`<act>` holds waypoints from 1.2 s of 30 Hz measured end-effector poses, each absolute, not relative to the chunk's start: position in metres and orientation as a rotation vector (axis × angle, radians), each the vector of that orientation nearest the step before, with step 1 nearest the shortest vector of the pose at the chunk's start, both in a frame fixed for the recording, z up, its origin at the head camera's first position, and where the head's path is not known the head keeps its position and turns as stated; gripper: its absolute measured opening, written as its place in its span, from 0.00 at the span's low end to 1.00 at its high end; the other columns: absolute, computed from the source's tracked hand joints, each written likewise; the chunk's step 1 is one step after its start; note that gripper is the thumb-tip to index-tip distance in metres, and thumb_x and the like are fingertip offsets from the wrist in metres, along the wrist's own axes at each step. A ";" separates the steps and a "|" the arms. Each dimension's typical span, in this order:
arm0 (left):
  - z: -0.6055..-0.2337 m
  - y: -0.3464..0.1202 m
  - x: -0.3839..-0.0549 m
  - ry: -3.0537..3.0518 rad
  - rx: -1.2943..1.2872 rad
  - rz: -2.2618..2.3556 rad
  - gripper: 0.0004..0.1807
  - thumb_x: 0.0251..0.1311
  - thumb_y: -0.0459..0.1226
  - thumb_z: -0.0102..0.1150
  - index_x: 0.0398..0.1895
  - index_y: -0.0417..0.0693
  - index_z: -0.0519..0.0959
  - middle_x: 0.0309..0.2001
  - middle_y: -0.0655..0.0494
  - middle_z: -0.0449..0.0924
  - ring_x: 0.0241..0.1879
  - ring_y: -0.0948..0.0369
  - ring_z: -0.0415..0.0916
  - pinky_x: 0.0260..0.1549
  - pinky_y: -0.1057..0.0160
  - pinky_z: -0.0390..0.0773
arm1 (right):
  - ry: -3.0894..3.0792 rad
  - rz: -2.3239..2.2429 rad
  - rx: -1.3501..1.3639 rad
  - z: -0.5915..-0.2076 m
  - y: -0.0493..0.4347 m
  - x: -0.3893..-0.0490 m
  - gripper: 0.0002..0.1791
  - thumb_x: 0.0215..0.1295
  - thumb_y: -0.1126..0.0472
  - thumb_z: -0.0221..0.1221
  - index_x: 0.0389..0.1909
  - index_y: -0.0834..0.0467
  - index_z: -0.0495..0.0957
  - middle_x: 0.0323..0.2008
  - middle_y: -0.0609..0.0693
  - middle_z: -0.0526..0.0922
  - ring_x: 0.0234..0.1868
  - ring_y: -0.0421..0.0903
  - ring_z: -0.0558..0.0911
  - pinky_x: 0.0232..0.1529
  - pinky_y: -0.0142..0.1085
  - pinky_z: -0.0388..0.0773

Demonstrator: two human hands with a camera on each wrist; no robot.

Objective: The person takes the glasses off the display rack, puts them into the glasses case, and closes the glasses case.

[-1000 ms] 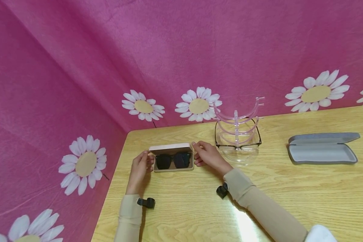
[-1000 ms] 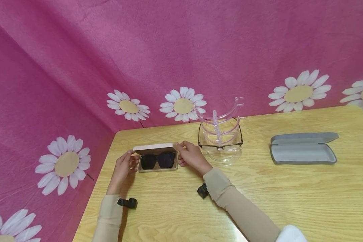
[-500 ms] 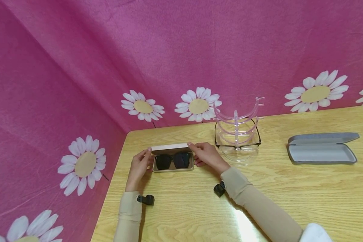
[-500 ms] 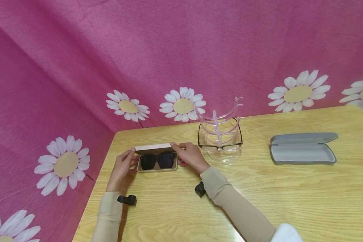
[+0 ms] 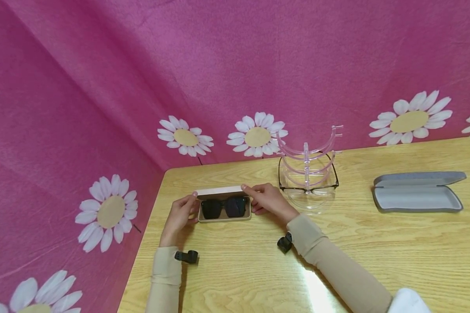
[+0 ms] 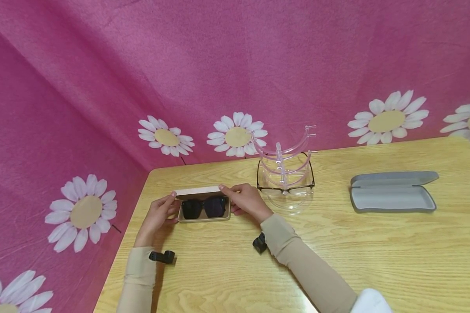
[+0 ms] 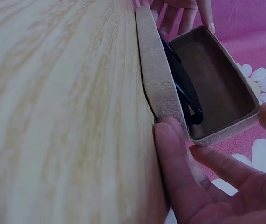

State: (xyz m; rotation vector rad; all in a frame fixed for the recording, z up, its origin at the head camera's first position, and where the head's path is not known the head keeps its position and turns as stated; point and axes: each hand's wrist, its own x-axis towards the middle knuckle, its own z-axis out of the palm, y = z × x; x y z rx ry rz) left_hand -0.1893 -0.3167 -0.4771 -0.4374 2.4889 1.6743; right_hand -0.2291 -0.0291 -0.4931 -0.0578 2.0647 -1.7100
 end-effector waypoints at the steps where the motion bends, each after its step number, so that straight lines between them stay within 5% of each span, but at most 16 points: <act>1: -0.477 -0.317 -0.189 2.486 -0.427 1.675 0.29 0.80 0.53 0.48 0.59 0.36 0.82 0.63 0.34 0.81 0.54 0.53 0.84 0.34 0.67 0.86 | 2.060 -1.708 -0.066 -0.493 -0.028 -0.229 0.36 0.72 0.34 0.59 0.61 0.63 0.81 0.34 0.56 0.85 0.28 0.43 0.87 0.33 0.37 0.90; 11: -0.476 -0.330 -0.186 2.364 -0.331 1.712 0.27 0.82 0.45 0.49 0.73 0.35 0.71 0.68 0.31 0.75 0.59 0.54 0.82 0.39 0.71 0.86 | 1.964 -1.715 -0.156 -0.492 -0.023 -0.230 0.32 0.73 0.43 0.62 0.64 0.65 0.79 0.39 0.55 0.82 0.34 0.44 0.87 0.41 0.39 0.90; 20: -0.479 -0.341 -0.181 2.272 -0.167 1.724 0.26 0.81 0.34 0.47 0.77 0.33 0.65 0.73 0.30 0.69 0.69 0.44 0.74 0.51 0.66 0.86 | 1.900 -1.727 -0.292 -0.497 -0.017 -0.230 0.32 0.75 0.54 0.62 0.71 0.71 0.71 0.65 0.69 0.80 0.41 0.47 0.89 0.49 0.41 0.90; 27: -0.482 -0.348 -0.177 2.243 -0.083 1.741 0.27 0.77 0.29 0.51 0.76 0.32 0.65 0.71 0.32 0.71 0.60 0.59 0.80 0.55 0.64 0.85 | 1.898 -1.727 -0.312 -0.500 -0.016 -0.228 0.34 0.71 0.60 0.66 0.72 0.72 0.68 0.55 0.68 0.86 0.40 0.44 0.87 0.50 0.40 0.89; 32: -0.486 -0.346 -0.176 2.280 -0.047 1.753 0.26 0.71 0.23 0.56 0.71 0.24 0.68 0.64 0.29 0.77 0.48 0.71 0.82 0.48 0.70 0.86 | 2.123 -1.622 -0.407 -0.501 -0.017 -0.227 0.34 0.62 0.61 0.72 0.67 0.69 0.76 0.35 0.55 0.90 0.32 0.37 0.82 0.40 0.30 0.84; 36: -0.487 -0.344 -0.175 2.327 -0.049 1.738 0.25 0.70 0.21 0.56 0.69 0.21 0.69 0.62 0.24 0.76 0.46 0.73 0.82 0.44 0.72 0.85 | 2.207 -1.564 -0.448 -0.501 -0.017 -0.224 0.33 0.61 0.62 0.72 0.66 0.69 0.77 0.31 0.51 0.90 0.29 0.35 0.80 0.36 0.27 0.80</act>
